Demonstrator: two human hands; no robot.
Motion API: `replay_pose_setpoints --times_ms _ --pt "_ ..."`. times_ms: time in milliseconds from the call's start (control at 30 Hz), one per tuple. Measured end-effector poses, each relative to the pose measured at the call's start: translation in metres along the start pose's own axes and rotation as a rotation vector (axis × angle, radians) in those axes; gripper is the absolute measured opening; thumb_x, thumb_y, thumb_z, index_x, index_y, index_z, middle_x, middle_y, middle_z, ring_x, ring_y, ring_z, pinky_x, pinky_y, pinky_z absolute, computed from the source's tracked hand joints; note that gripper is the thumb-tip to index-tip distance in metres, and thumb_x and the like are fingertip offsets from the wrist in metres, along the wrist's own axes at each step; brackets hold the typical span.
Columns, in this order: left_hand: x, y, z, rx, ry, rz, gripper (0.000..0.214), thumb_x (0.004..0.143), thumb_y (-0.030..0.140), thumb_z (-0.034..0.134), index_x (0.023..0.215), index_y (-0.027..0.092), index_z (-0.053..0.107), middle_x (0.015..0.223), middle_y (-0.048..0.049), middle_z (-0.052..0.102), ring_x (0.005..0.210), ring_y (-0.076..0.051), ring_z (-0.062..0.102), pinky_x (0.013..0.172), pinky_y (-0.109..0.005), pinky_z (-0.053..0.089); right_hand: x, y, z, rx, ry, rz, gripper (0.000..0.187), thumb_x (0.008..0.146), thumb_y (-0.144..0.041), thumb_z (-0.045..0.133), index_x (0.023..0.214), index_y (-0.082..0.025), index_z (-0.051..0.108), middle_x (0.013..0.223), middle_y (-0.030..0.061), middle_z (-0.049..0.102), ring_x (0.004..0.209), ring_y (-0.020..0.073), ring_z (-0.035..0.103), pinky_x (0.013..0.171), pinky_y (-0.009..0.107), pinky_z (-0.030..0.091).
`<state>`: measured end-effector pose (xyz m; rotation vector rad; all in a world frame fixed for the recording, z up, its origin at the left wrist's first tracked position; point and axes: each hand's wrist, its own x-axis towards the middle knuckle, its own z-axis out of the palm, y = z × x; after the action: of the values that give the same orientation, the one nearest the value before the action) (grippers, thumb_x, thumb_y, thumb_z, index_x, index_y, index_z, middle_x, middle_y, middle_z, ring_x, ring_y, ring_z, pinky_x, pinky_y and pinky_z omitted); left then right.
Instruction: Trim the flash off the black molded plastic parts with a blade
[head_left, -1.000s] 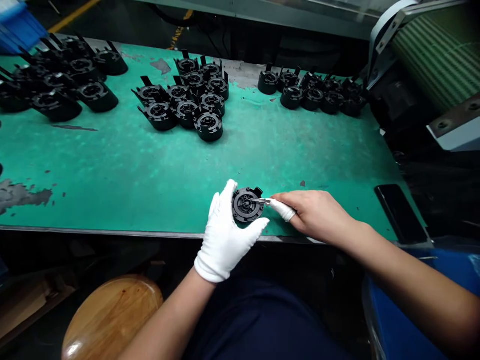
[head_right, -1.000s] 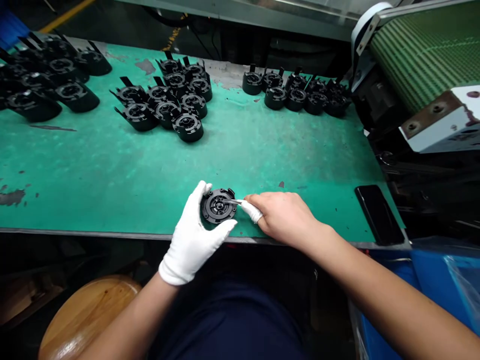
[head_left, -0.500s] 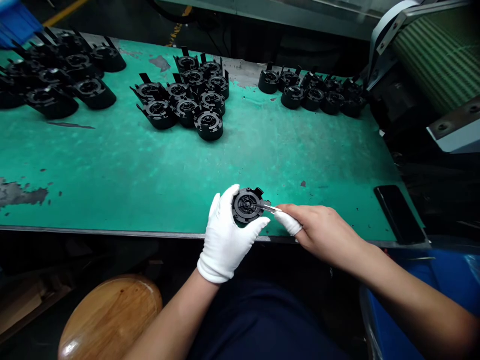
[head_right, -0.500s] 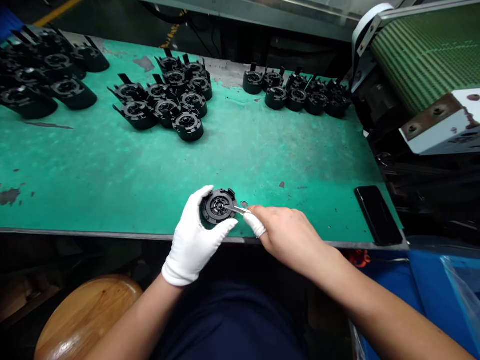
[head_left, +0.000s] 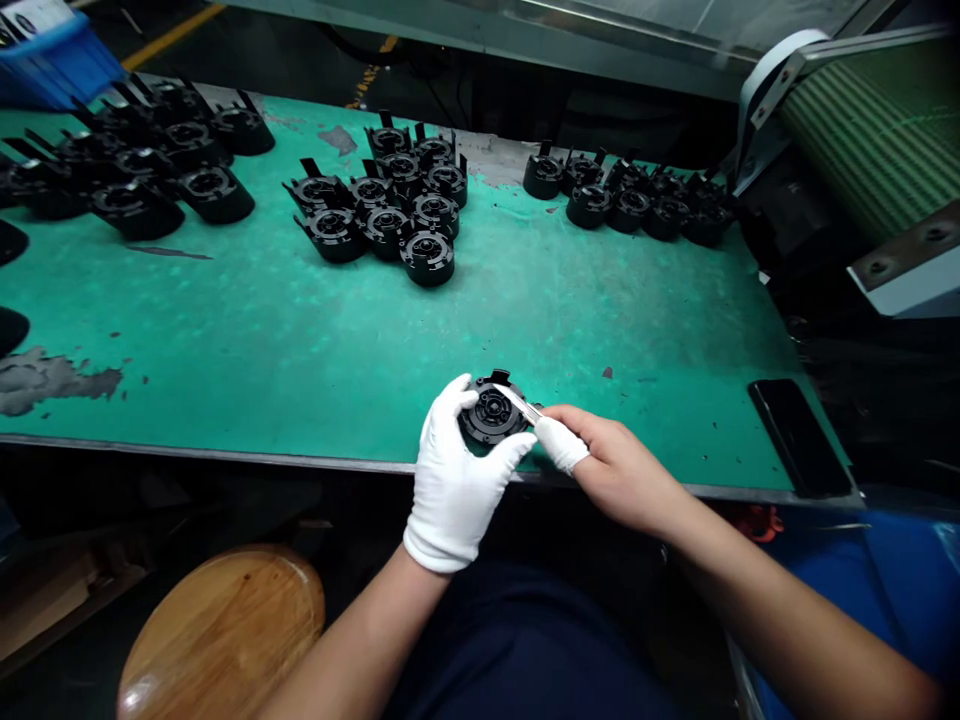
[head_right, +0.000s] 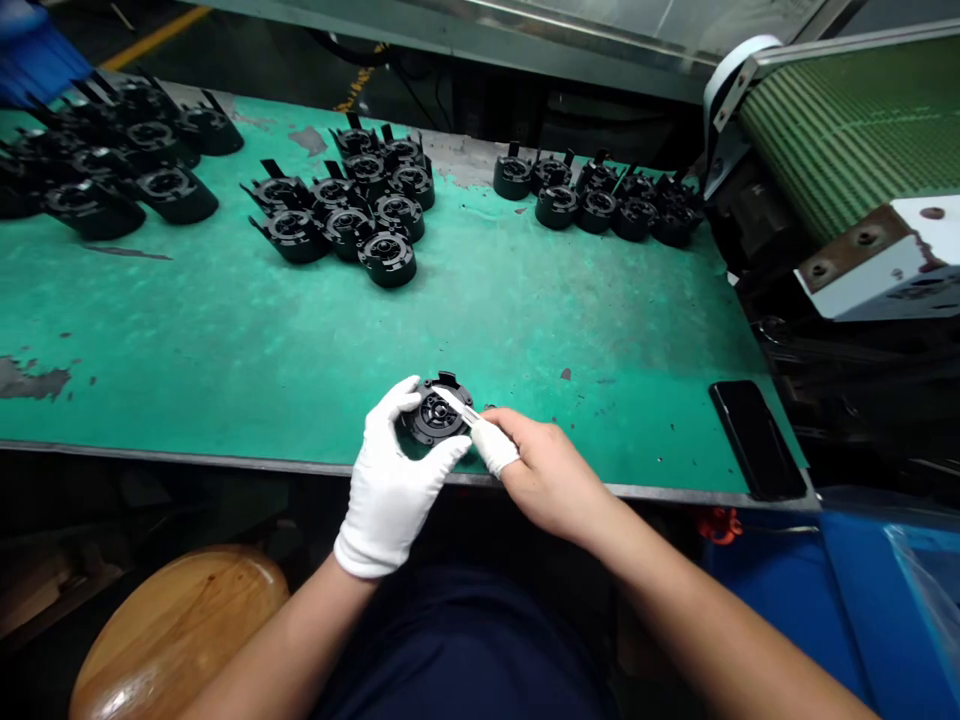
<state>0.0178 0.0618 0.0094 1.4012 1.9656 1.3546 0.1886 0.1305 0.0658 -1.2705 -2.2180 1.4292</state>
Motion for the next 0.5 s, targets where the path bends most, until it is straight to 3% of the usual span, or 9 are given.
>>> replay_pose_setpoints --times_ms 133,267,400,500 --pt "-0.039 0.016 -0.008 0.138 -0.092 0.007 0.075 0.088 0.036 0.066 0.151 0.019 0.029 0.158 -0.0177 0.035 0.147 -0.031 0.036 0.120 -0.052 0.035 0.019 0.007 0.022 0.132 0.178 0.034 0.024 0.100 -0.036 0.045 0.112 -0.022 0.060 0.090 0.0004 0.069 0.078 0.0171 0.061 0.067 0.026 0.046" --pt "-0.067 0.029 -0.018 0.230 -0.211 0.008 0.089 0.088 0.035 0.065 0.158 0.018 0.011 0.165 -0.0183 0.017 0.152 -0.033 0.023 0.121 -0.054 0.032 0.032 0.008 -0.001 -0.058 0.168 -0.091 0.028 0.096 -0.023 0.049 0.120 -0.024 0.063 0.103 0.0005 0.072 0.089 0.0178 0.065 0.074 0.026 0.046" --pt "-0.038 0.022 -0.023 0.163 -0.147 0.055 0.091 0.084 0.041 0.071 0.156 0.019 0.019 0.164 -0.0167 0.022 0.151 -0.031 0.025 0.124 -0.051 0.027 0.017 0.009 -0.033 -0.392 0.030 -0.165 0.036 0.091 -0.018 0.052 0.123 -0.026 0.066 0.113 0.0011 0.074 0.097 0.0212 0.069 0.079 0.029 0.048" --pt "-0.001 0.009 -0.023 0.122 -0.215 0.079 0.097 0.079 0.048 0.076 0.154 0.018 0.022 0.161 -0.0167 0.029 0.150 -0.031 0.030 0.124 -0.050 0.028 0.005 0.010 -0.038 -0.592 -0.038 -0.159 0.039 0.092 -0.020 0.051 0.128 -0.027 0.065 0.118 0.0028 0.074 0.102 0.0247 0.070 0.081 0.033 0.050"
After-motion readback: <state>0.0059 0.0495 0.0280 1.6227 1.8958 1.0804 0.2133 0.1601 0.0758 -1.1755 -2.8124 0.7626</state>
